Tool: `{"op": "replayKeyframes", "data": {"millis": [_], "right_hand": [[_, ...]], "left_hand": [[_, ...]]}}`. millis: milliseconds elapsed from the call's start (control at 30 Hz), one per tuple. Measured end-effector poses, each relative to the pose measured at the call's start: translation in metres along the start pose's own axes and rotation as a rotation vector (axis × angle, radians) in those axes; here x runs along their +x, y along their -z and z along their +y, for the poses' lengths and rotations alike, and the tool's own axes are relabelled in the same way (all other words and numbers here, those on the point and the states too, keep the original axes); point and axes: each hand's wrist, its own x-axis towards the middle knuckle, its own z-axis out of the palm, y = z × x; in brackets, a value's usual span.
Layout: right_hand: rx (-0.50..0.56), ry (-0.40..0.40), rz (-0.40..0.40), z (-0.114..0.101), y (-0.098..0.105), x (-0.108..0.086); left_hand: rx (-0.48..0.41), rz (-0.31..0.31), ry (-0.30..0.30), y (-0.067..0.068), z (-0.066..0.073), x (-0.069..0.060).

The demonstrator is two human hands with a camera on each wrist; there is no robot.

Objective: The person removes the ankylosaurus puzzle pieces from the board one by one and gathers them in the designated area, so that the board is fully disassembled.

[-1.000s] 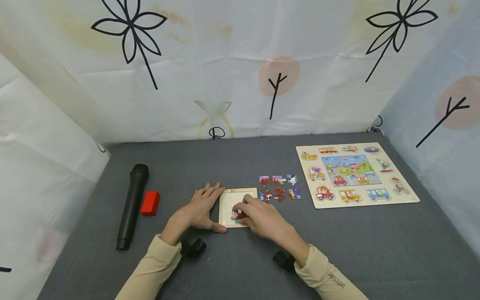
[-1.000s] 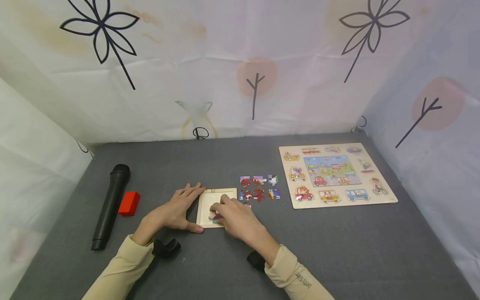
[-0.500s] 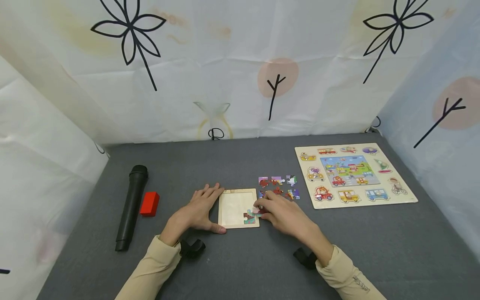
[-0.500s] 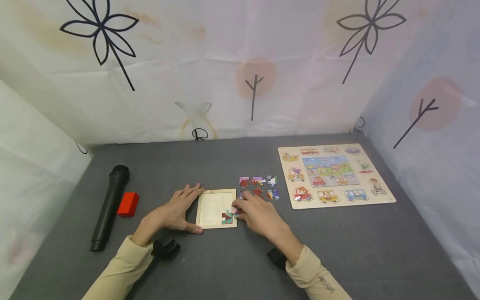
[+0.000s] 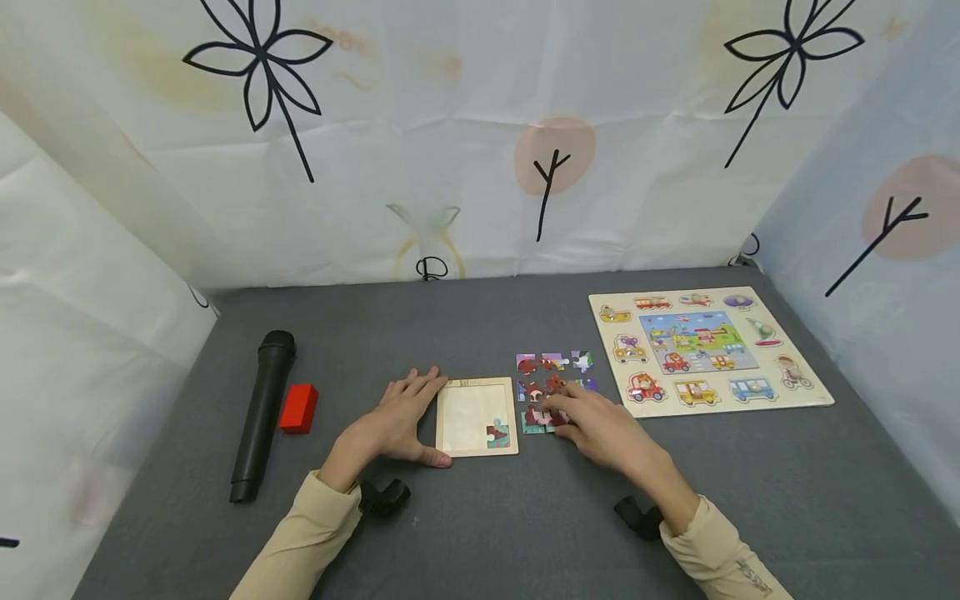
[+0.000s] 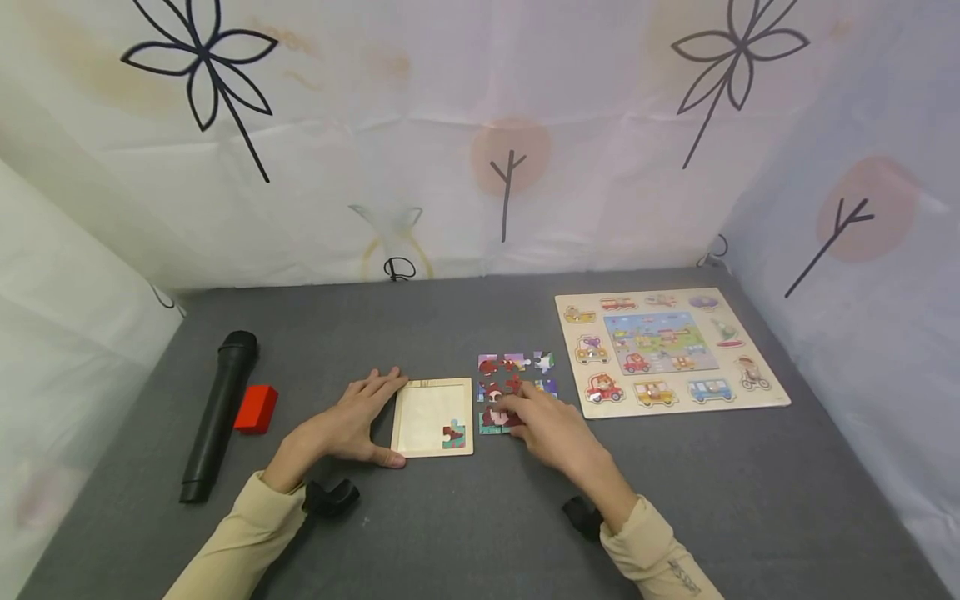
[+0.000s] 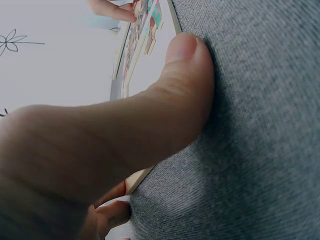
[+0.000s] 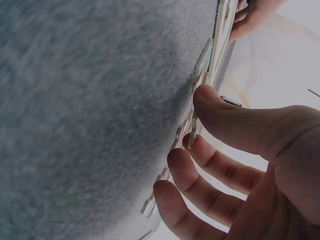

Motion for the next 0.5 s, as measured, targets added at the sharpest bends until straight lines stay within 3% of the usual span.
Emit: {"op": "replayKeyframes", "data": {"millis": [500], "right_hand": [[-0.002,-0.035,0.016,0.0082,-0.0047,-0.0013]], "left_hand": [[-0.001,-0.005,0.006,0.0001,-0.0011,0.0006]]}}
